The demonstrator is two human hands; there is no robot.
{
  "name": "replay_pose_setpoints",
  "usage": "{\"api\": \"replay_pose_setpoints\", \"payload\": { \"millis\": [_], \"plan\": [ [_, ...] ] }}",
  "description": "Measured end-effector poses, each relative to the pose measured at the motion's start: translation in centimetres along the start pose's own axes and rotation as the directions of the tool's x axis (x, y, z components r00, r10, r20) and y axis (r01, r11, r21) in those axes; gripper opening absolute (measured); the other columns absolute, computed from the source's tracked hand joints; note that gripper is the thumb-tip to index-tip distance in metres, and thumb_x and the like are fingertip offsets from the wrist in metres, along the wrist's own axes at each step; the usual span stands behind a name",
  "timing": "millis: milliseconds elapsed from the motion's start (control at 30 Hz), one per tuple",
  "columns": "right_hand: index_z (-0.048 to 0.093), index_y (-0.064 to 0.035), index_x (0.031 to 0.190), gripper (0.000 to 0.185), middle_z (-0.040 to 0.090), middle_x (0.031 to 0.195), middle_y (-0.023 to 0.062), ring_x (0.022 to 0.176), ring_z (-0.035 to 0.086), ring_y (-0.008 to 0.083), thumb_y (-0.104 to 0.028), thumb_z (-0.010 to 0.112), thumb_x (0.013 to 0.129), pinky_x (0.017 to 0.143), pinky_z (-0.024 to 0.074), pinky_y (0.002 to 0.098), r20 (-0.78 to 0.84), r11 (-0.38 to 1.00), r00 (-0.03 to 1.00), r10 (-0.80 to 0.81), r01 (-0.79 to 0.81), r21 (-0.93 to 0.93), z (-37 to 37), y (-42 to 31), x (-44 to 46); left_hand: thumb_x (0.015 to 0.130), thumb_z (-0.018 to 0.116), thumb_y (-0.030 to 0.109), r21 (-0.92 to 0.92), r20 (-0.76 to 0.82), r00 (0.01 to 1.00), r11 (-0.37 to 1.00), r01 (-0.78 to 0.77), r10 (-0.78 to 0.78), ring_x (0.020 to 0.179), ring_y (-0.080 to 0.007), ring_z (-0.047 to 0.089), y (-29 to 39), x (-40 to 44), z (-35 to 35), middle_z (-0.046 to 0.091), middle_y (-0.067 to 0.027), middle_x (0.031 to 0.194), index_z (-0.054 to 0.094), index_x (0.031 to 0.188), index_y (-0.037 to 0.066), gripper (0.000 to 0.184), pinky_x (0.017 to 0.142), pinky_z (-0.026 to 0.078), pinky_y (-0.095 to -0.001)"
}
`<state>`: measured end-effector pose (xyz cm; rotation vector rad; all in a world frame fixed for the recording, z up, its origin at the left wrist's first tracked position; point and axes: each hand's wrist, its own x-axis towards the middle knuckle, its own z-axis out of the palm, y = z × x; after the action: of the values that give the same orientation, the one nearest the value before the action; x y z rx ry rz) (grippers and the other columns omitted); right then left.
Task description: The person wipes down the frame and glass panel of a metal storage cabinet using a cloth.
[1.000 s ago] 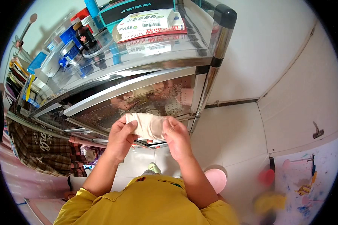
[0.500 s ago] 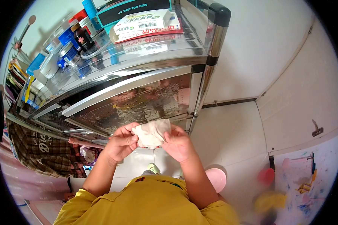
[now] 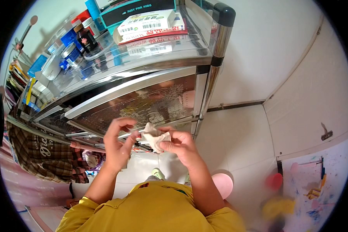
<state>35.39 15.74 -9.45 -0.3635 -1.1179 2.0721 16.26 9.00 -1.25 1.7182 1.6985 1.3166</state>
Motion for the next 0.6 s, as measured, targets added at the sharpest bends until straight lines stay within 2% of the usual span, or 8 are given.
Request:
{"api": "replay_pose_setpoints", "payload": {
  "millis": [100, 133, 200, 267, 333, 400, 467, 600],
  "plan": [
    [0.068, 0.0079, 0.105, 0.021, 0.059, 0.118, 0.0068, 0.104, 0.059, 0.0151, 0.003, 0.071, 0.084, 0.09, 0.0472, 0.0292, -0.189, 0.982, 0.966, -0.173, 0.156, -0.104, 0.4, 0.5, 0.4, 0.078, 0.069, -0.001, 0.354, -0.213, 0.876, 0.87, -0.343, 0.432, 0.099, -0.0308, 0.058, 0.4, 1.0, -1.4, 0.064, -0.0134, 0.109, 0.066, 0.099, 0.004, 0.022, 0.088, 0.045, -0.0384],
    [0.068, 0.0079, 0.105, 0.021, 0.059, 0.118, 0.0068, 0.104, 0.059, 0.0151, 0.003, 0.071, 0.084, 0.09, 0.0472, 0.0292, -0.191, 0.982, 0.966, -0.173, 0.156, -0.104, 0.7, 0.7, 0.7, 0.077, 0.067, -0.003, 0.422, -0.228, 0.84, 0.827, -0.371, 0.493, 0.105, -0.0313, 0.055, 0.8, 1.3, -1.7, 0.062, -0.0132, 0.114, 0.066, 0.099, 0.004, 0.023, 0.091, 0.044, -0.04],
    [0.068, 0.0071, 0.106, 0.024, 0.058, 0.118, 0.006, 0.103, 0.059, 0.014, 0.001, 0.073, 0.084, 0.09, 0.0466, 0.028, -0.326, 0.904, 0.85, -0.415, 0.344, -0.253, 1.0, 1.5, 1.3, 0.076, 0.067, -0.002, 0.538, -0.249, 0.781, 0.752, -0.381, 0.573, 0.112, -0.0327, 0.052, 1.3, 2.0, -2.3, 0.06, -0.013, 0.12, 0.065, 0.103, 0.005, 0.028, 0.097, 0.039, -0.0428],
    [0.069, 0.0064, 0.106, 0.025, 0.055, 0.117, 0.0087, 0.101, 0.059, 0.0149, 0.002, 0.074, 0.083, 0.086, 0.0503, 0.0268, -0.393, 0.768, 0.673, -0.627, 0.449, -0.456, 0.9, 2.0, 2.1, 0.078, 0.065, -0.001, 0.607, -0.241, 0.764, 0.707, -0.363, 0.599, 0.116, -0.0325, 0.051, 1.9, 2.7, -2.7, 0.059, -0.013, 0.122, 0.064, 0.108, 0.005, 0.031, 0.101, 0.036, -0.0431],
    [0.069, 0.0049, 0.107, 0.026, 0.055, 0.114, 0.0081, 0.099, 0.058, 0.0138, 0.0, 0.075, 0.082, 0.082, 0.05, 0.0263, -0.449, 0.682, 0.532, -0.718, 0.41, -0.606, 1.0, 1.6, 2.6, 0.079, 0.064, -0.001, 0.674, -0.231, 0.745, 0.656, -0.341, 0.625, 0.119, -0.0323, 0.05, 2.2, 3.4, -3.0, 0.058, -0.0131, 0.124, 0.062, 0.112, 0.004, 0.034, 0.106, 0.033, -0.0434],
    [0.069, 0.0044, 0.104, 0.024, 0.056, 0.111, 0.0103, 0.097, 0.059, 0.0172, 0.002, 0.075, 0.081, 0.079, 0.0496, 0.0279, -0.421, 0.601, 0.477, -0.771, 0.327, -0.73, 1.0, 0.9, 3.4, 0.08, 0.065, 0.003, 0.714, -0.213, 0.79, 0.643, -0.276, 0.575, 0.122, -0.032, 0.049, 2.2, 4.0, -3.2, 0.057, -0.0125, 0.125, 0.058, 0.121, 0.007, 0.041, 0.111, 0.025, -0.0469],
    [0.069, 0.0019, 0.101, 0.022, 0.057, 0.109, 0.0141, 0.094, 0.061, 0.0229, 0.002, 0.074, 0.08, 0.077, 0.0497, 0.03, -0.261, 0.342, 0.341, -0.903, 0.206, -0.917, 0.6, 1.0, 4.3, 0.08, 0.065, 0.005, 0.713, -0.212, 0.812, 0.654, -0.252, 0.544, 0.122, -0.0298, 0.049, 1.7, 4.1, -3.2, 0.057, -0.0119, 0.125, 0.056, 0.125, 0.009, 0.046, 0.113, 0.021, -0.0476],
    [0.069, -0.0009, 0.098, 0.019, 0.059, 0.111, 0.0175, 0.096, 0.061, 0.0283, 0.0, 0.074, 0.08, 0.081, 0.0506, 0.0341, -0.276, 0.367, 0.401, -0.873, 0.17, -0.915, 0.7, 0.8, 4.1, 0.079, 0.065, 0.005, 0.707, -0.163, 0.843, 0.657, -0.262, 0.512, 0.122, -0.0281, 0.049, 1.2, 4.2, -3.4, 0.057, -0.0112, 0.125, 0.056, 0.126, 0.01, 0.049, 0.113, 0.021, -0.0468]
  ]
}}
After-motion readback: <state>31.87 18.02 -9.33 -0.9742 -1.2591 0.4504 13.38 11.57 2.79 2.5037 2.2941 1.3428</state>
